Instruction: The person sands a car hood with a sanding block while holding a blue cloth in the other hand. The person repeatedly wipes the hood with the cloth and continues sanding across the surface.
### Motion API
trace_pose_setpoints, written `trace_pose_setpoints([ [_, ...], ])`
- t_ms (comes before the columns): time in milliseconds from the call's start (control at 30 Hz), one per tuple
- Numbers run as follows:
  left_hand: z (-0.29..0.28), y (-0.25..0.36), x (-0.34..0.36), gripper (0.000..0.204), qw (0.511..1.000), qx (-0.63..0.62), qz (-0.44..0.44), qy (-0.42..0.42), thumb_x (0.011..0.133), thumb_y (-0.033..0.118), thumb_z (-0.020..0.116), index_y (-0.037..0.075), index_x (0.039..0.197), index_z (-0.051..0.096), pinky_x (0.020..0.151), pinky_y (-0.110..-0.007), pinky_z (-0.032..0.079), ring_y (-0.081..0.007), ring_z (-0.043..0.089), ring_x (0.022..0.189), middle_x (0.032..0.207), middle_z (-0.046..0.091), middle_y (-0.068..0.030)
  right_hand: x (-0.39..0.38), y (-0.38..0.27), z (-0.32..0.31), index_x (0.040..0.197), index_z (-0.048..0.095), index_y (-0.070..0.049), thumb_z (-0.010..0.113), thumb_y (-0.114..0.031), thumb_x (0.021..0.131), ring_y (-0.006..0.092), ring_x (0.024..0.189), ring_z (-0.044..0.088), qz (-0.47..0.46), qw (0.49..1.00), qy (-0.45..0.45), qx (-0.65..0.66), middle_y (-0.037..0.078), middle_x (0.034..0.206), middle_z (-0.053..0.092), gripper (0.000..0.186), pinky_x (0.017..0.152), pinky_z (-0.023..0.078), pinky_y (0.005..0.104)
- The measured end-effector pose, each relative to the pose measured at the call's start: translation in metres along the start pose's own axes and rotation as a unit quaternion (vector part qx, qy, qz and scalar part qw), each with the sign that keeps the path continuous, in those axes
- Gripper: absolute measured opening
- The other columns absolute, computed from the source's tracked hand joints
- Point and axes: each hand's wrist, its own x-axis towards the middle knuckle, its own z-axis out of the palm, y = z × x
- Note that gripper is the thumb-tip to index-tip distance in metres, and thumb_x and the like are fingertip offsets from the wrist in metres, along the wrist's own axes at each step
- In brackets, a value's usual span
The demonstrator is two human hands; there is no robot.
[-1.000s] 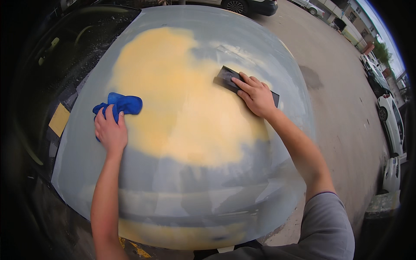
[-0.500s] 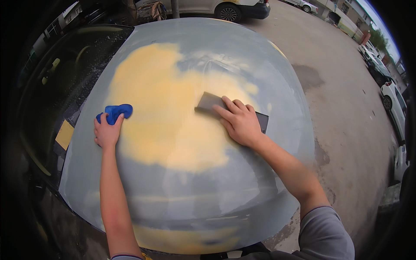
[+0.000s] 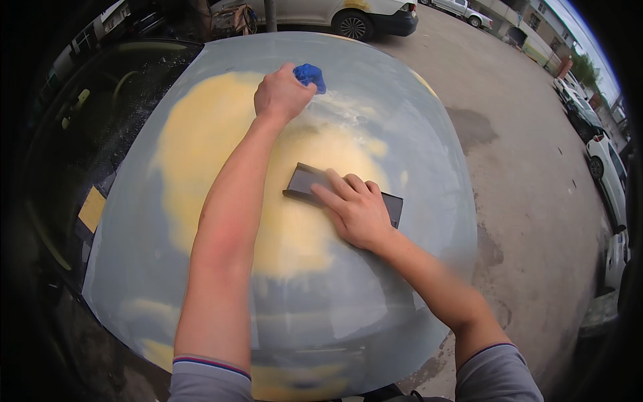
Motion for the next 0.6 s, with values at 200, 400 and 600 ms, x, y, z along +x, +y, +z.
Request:
trace_pose_setpoints([
  [200,-0.004,0.024,-0.010,0.045,0.995,0.011,0.085,0.047,0.087,0.041,0.082,0.012,0.120,0.074,0.093,-0.047,0.063,-0.0384,0.078,0.109,0.115,0.081,-0.0160,0.109,0.087,0.015,0.148,0.073,-0.024,0.063,-0.029,0.106,0.0316,0.122,0.066,0.110,0.990,0.027,-0.081,0.006,0.149,0.067,0.043,0.099,0.050,0.0513],
  [400,-0.102,-0.238,-0.123,0.050,0.990,0.084,0.062,0.091,0.091,0.035,0.086,0.010,0.131,0.070,0.105,-0.049,0.057,-0.0422,0.070,0.125,0.137,0.071,-0.0193,0.005,0.029,-0.006,0.153,0.070,-0.029,0.075,-0.026,0.103,0.0335,0.129,0.062,0.002,0.999,-0.035,0.000,0.008,0.166,0.060,0.050,0.112,0.047,0.0495],
  [600,-0.076,-0.249,-0.159,0.060,0.983,0.130,0.020,0.128,0.093,0.038,0.086,0.012,0.144,0.068,0.120,-0.055,0.048,-0.0445,0.059,0.143,0.161,0.058,-0.0198,0.143,0.127,0.014,0.156,0.067,-0.027,0.063,-0.030,0.110,0.0364,0.130,0.063,0.106,0.992,-0.013,-0.070,0.005,0.162,0.062,0.046,0.110,0.049,0.0514],
])
